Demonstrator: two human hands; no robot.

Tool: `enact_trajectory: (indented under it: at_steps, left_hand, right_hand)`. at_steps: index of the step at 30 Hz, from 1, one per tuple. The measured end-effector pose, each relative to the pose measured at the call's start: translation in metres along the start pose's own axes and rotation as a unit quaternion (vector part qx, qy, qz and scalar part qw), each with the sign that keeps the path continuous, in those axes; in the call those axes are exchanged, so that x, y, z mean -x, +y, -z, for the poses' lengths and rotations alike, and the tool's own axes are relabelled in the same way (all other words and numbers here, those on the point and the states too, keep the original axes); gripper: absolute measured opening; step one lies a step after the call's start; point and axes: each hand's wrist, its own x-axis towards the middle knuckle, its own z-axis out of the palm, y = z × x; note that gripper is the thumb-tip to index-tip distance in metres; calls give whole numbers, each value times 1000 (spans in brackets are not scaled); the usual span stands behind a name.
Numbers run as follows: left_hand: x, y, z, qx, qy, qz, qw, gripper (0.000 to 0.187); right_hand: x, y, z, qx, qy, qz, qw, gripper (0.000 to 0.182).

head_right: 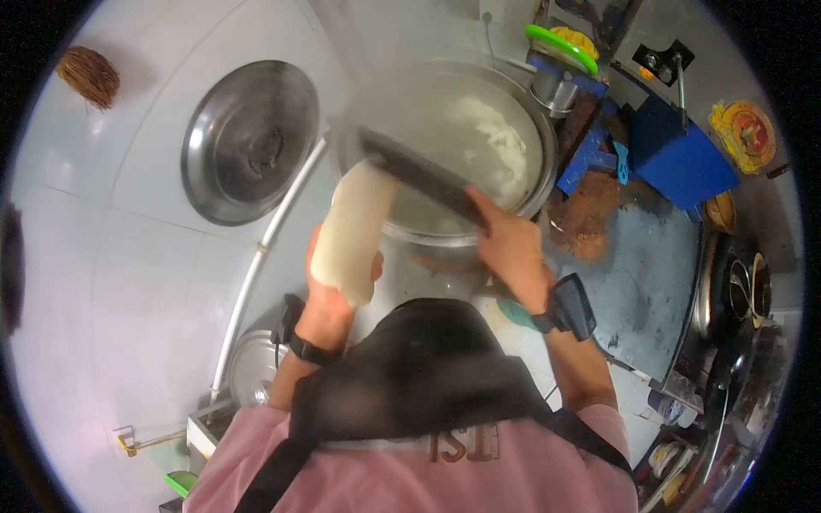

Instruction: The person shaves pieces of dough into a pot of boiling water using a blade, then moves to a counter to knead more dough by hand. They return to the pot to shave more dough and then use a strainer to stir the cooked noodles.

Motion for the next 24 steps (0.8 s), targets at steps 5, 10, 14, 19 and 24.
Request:
enact_trajectory:
  at_steps: [5,10,14,19,24]
  left_hand:
    - [1,-12,-3,14,159,-51,986,44]
    - [4,-6,9,64,-59,15,996,33]
    - [-8,-7,21,74,-70,16,995,33]
    - [-2,-10,26,84,-31,15,996,30]
    - [-2,-2,25,88,-75,43,992,23]
  right_hand:
    - [0,-55,13,-82,-51,154,983,55]
    - [-5,-5,-1,41,-78,-10,996,58]
    - [2,-30,5,-7,-39,59,997,61]
    - [-1,-56,6,-79,-37,203,975,59]
    - [-13,12,2,105,-155,-127,974,57]
